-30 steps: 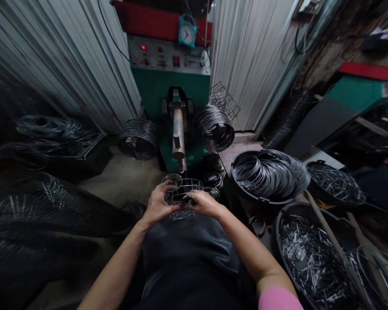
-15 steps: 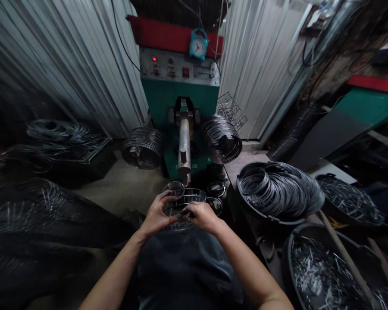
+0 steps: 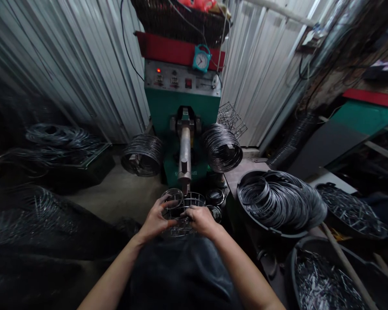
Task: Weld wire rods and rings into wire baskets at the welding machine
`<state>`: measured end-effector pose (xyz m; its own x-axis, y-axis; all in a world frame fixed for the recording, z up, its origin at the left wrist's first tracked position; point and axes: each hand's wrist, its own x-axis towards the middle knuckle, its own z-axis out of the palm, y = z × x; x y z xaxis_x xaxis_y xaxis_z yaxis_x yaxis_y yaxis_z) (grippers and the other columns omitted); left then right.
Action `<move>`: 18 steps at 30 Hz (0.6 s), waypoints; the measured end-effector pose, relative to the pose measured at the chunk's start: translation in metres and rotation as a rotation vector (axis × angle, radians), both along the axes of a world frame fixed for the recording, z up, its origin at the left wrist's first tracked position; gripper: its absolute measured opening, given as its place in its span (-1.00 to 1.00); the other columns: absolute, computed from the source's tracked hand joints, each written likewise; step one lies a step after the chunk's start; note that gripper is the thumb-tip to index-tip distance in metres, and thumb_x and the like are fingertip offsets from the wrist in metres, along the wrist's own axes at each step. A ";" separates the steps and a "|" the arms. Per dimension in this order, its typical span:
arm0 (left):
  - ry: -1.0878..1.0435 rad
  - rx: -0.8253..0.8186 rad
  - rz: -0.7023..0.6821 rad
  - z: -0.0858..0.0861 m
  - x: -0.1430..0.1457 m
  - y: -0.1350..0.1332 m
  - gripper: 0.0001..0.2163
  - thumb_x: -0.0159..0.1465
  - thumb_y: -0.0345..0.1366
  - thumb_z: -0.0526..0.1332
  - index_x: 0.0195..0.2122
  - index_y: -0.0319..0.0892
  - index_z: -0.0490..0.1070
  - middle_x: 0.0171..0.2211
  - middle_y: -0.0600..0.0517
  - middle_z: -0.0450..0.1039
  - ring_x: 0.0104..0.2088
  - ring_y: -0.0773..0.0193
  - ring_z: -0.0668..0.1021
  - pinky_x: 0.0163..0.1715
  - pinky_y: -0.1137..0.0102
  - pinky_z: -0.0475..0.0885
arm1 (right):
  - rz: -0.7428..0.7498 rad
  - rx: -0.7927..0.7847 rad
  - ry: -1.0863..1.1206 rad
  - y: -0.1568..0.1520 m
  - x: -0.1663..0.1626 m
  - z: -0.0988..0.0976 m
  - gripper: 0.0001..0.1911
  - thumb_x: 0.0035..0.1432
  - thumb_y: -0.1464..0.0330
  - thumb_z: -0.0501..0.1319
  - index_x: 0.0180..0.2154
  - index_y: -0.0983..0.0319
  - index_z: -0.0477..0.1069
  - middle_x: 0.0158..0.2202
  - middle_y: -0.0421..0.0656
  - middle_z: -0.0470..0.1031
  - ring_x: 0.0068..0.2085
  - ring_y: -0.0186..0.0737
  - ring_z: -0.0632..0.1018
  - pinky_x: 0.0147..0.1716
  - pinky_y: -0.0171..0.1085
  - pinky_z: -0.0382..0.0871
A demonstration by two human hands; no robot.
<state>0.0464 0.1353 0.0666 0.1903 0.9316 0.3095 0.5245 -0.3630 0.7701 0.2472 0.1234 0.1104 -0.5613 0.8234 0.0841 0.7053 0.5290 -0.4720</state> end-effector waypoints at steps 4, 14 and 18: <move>-0.032 -0.010 -0.004 -0.002 0.002 0.016 -0.49 -0.16 -0.34 0.41 -0.11 -0.06 0.45 0.10 -0.07 0.21 0.11 0.02 0.32 0.11 0.12 0.24 | -0.038 0.014 -0.006 0.012 -0.001 0.006 -0.64 -0.03 0.57 0.14 -0.19 0.17 0.49 -0.21 -0.15 0.54 -0.19 -0.25 0.54 -0.24 -0.38 0.34; 0.015 -0.003 0.049 0.011 0.008 0.020 -0.49 -0.20 -0.32 0.43 -0.13 -0.05 0.47 0.05 -0.07 0.26 0.08 0.03 0.35 0.07 0.14 0.28 | -0.118 0.060 -0.020 0.012 -0.002 0.004 -0.66 0.02 0.53 0.15 -0.14 0.17 0.47 -0.15 -0.14 0.53 -0.13 -0.21 0.54 -0.19 -0.35 0.35; 0.027 0.005 0.120 0.016 0.011 0.028 -0.52 -0.20 -0.35 0.42 -0.17 -0.07 0.49 0.01 -0.07 0.31 0.02 0.02 0.40 0.03 0.14 0.32 | -0.191 0.082 -0.054 0.020 -0.008 0.006 -0.66 0.04 0.54 0.12 -0.16 0.14 0.47 -0.13 -0.15 0.53 -0.13 -0.19 0.53 -0.18 -0.33 0.36</move>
<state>0.0572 0.1633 0.0823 0.0860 0.9466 0.3107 0.5851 -0.3004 0.7533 0.2393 0.1433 0.1163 -0.4008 0.9070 0.1292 0.8199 0.4181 -0.3912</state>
